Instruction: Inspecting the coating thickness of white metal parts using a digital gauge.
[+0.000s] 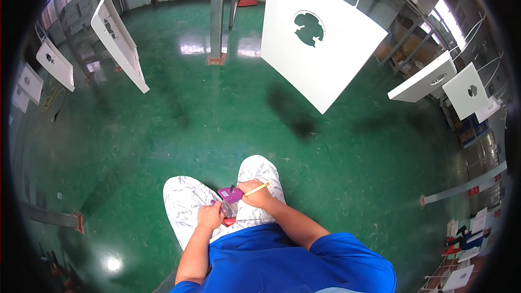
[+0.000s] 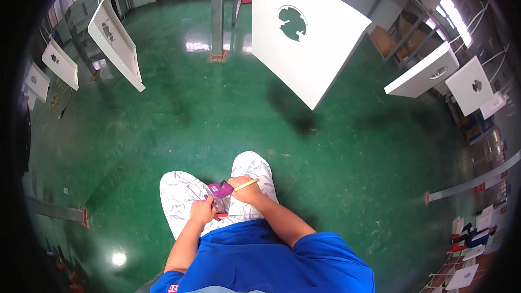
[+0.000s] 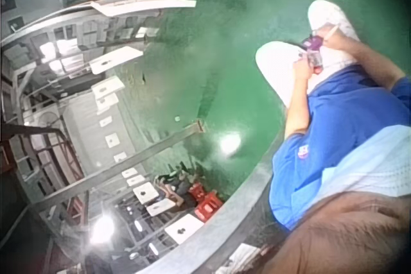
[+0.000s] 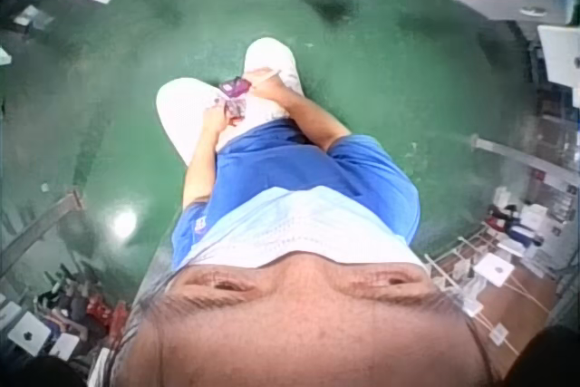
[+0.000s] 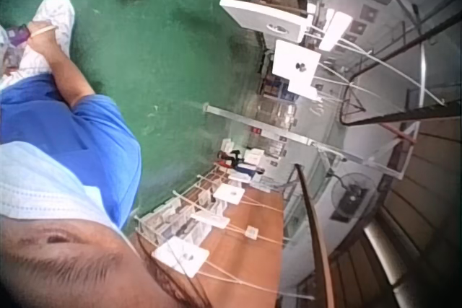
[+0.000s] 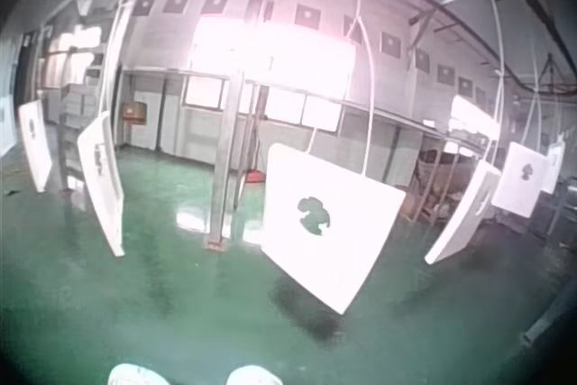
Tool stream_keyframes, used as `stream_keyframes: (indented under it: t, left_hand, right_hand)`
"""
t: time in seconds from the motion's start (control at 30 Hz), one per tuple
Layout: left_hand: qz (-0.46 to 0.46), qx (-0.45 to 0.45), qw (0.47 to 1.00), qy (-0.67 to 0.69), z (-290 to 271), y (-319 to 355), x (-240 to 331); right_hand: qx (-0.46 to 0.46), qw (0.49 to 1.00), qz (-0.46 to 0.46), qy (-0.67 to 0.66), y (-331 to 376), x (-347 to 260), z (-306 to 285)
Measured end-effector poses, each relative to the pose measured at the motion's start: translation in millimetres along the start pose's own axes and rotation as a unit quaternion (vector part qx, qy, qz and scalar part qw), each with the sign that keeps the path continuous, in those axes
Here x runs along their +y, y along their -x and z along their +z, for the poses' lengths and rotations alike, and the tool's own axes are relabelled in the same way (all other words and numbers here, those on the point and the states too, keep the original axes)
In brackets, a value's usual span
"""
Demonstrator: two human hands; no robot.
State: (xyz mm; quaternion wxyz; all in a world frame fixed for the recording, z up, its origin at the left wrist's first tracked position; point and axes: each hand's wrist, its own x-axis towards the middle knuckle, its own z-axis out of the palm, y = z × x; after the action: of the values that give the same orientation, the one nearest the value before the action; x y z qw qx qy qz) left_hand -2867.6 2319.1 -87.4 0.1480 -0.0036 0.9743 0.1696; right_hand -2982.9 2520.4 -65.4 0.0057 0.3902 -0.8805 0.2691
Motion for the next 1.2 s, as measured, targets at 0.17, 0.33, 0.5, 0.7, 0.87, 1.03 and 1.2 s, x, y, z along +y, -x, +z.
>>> stream_keyframes:
  t: [0.17, 0.33, 0.5, 0.7, 0.87, 1.03, 1.2]
  left_hand:
    - [0.012, 0.029, 0.999, 0.011, 12, -7, 18]
    - [0.022, 0.026, 0.999, -0.001, 21, -12, 32]
    - [0.029, 0.025, 0.999, -0.004, 23, -20, 49]
    - [0.024, 0.045, 0.999, 0.001, 26, -23, 63]
    - [0.02, 0.042, 0.999, -0.004, 31, -23, 70]
    - [0.045, 0.034, 0.998, 0.01, 26, -29, 86]
    - [0.019, 0.064, 0.997, 0.05, 33, -14, 75]
  right_hand:
    - [-0.002, 1.0, 0.005, 0.005, 12, 17, -9]
    - [0.005, 1.0, 0.0, -0.004, 22, 26, -23]
    - [0.008, 1.0, -0.001, -0.009, 28, 36, -38]
    - [-0.001, 1.0, 0.004, -0.005, 34, 46, -44]
    - [0.031, 0.997, -0.002, -0.073, 40, 56, -43]
    - [0.304, 0.82, 0.244, -0.419, 48, 99, -46]
    - [0.528, 0.67, 0.233, -0.467, 2, 99, -190]
